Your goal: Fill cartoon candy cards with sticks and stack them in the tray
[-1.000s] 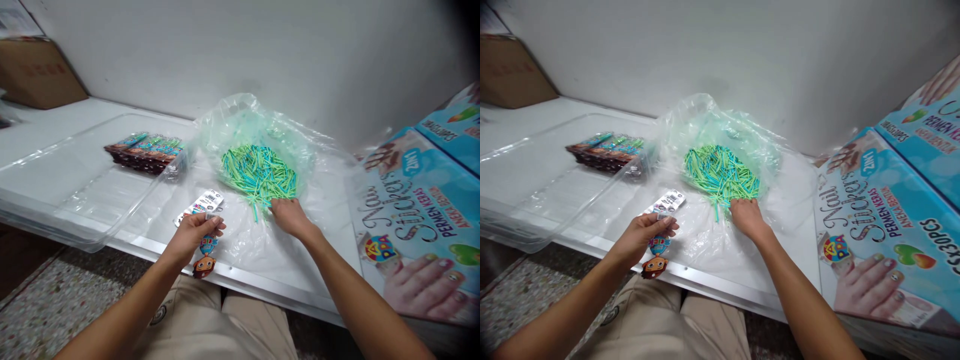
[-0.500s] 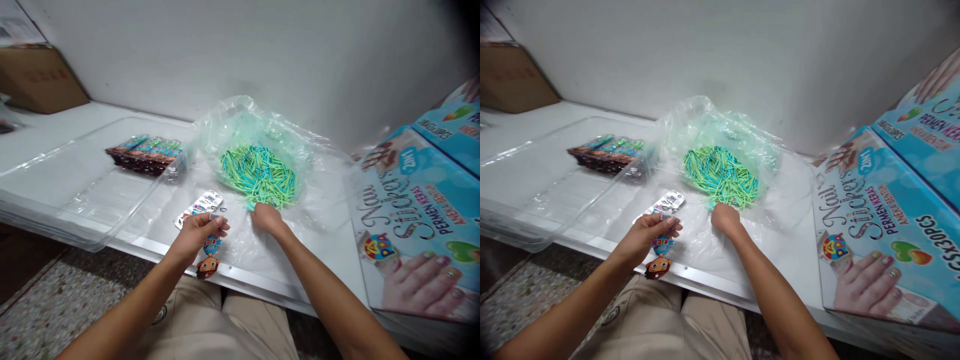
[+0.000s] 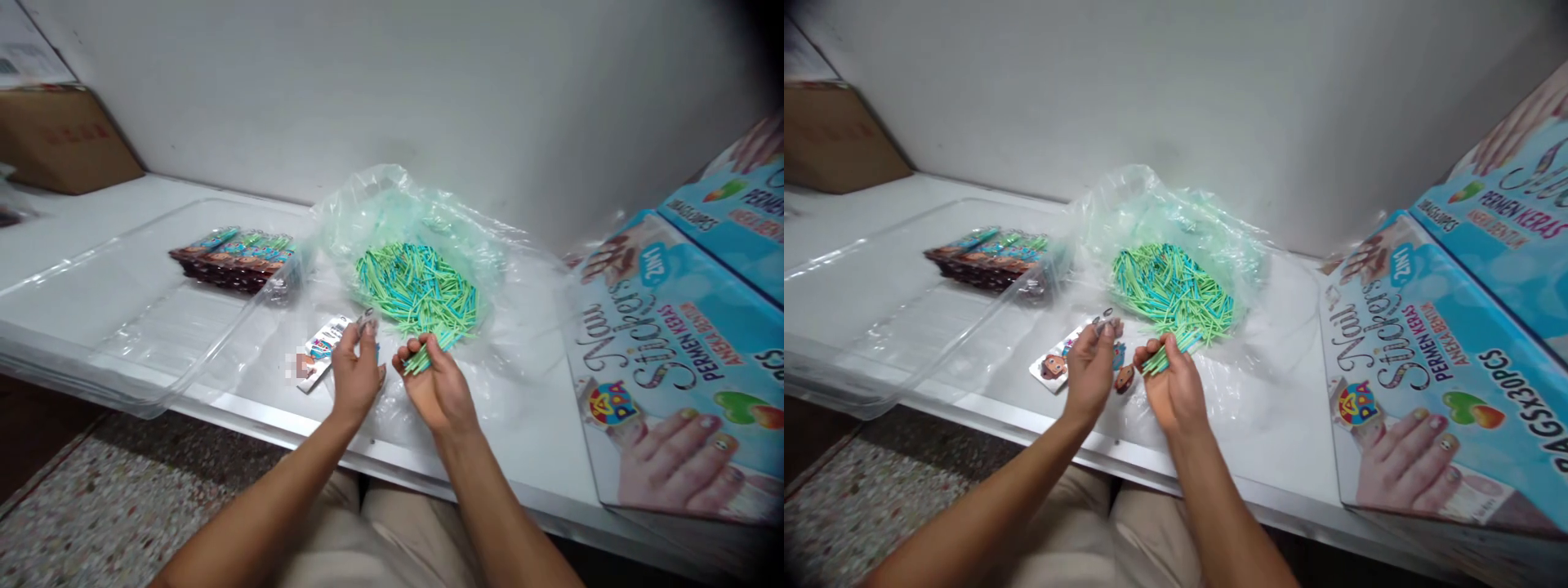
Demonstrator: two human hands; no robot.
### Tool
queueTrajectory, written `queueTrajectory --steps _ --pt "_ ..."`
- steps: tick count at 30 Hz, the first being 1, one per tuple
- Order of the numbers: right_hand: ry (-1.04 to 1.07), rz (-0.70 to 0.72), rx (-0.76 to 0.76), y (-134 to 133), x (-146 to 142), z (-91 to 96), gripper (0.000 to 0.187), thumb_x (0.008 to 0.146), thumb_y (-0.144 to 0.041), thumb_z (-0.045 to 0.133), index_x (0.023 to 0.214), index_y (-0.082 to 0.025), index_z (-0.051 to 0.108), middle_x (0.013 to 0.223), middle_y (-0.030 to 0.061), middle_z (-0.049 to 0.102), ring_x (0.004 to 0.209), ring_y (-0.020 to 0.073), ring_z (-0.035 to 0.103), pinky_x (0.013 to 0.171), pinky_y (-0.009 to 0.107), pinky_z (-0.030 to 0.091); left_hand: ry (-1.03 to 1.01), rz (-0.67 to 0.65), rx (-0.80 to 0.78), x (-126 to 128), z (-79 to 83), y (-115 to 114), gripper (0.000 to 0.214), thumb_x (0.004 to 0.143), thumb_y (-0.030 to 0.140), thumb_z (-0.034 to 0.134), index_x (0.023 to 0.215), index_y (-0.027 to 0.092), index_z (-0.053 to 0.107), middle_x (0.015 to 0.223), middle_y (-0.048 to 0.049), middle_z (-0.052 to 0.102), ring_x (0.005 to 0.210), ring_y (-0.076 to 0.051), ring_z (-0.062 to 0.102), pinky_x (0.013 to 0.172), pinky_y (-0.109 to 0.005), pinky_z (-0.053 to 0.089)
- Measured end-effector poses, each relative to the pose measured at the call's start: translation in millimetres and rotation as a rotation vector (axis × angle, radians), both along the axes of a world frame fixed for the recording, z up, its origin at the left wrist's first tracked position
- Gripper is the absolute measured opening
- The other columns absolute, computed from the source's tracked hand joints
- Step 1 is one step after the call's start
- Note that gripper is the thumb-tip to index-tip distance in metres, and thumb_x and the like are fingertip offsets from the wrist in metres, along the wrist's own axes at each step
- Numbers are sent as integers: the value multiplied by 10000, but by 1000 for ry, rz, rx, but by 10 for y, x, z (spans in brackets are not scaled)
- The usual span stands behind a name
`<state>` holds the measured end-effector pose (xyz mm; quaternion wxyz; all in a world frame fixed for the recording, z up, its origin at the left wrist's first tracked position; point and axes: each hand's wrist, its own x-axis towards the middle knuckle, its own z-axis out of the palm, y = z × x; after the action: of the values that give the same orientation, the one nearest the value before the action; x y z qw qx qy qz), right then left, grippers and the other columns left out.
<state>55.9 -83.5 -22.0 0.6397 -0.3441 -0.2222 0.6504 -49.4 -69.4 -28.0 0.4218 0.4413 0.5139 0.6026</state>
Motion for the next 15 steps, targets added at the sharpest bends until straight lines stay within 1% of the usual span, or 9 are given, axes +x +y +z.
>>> queueTrajectory --steps 1,4,6,7,8,10,12,14,15 --pt "34 -34 -11 -56 -114 4 292 718 -451 704 804 -238 524 723 -45 570 727 130 600 731 295 510 -19 18 -1 103 3 -9 277 880 433 498 935 183 604 968 -54 658 900 -169 600 742 -251 484" --pt "-29 -114 -41 -196 -338 -28 337 720 -534 672 763 -221 552 764 -9 606 787 159 599 686 280 490 -74 55 -10 287 33 -57 293 914 442 419 971 192 561 1074 -72 628 937 -179 598 642 -227 493" --pt "-69 -122 -55 -258 -348 -67 372 709 -561 676 762 -214 555 760 -4 608 735 150 584 604 254 462 -60 18 -5 289 62 -92 286 915 436 419 984 197 559 1097 -74 620 974 -184 588 617 -217 485" --pt "-79 -108 -56 -280 -314 -84 378 707 -562 684 768 -214 549 729 -15 594 678 134 566 550 237 434 -42 -21 -9 260 78 -107 278 912 430 429 986 197 562 1060 -70 626 957 -180 587 615 -214 479" --pt "-87 -77 -52 -297 -262 -97 377 713 -557 689 776 -215 541 686 -31 567 605 112 531 495 218 393 -30 -64 -19 217 93 -119 270 908 425 442 984 197 564 994 -61 631 916 -170 588 617 -211 472" --pt "-123 25 -24 -327 -133 -112 361 754 -544 669 789 -211 534 604 -64 490 472 68 410 418 193 289 -48 -138 -44 110 125 -133 246 882 411 504 989 196 559 856 -24 601 812 -137 572 641 -205 458" --pt "-185 146 12 -356 -17 -118 353 803 -542 624 800 -199 541 562 -82 425 414 45 293 392 188 207 -129 -205 -51 6 154 -134 285 808 373 631 1020 201 547 777 23 537 731 -98 532 670 -191 441" --pt "-250 208 43 -389 59 -124 357 830 -539 593 798 -187 547 550 -86 395 408 39 250 391 192 182 -222 -306 -66 -68 182 -128 412 712 317 739 1060 207 547 721 60 471 648 -65 478 649 -176 417" --pt "-277 224 54 -406 82 -129 357 839 -537 583 796 -184 548 547 -87 387 410 41 249 393 195 183 -244 -366 -81 -92 196 -125 434 683 300 762 1057 201 565 692 69 446 611 -56 449 625 -173 402"
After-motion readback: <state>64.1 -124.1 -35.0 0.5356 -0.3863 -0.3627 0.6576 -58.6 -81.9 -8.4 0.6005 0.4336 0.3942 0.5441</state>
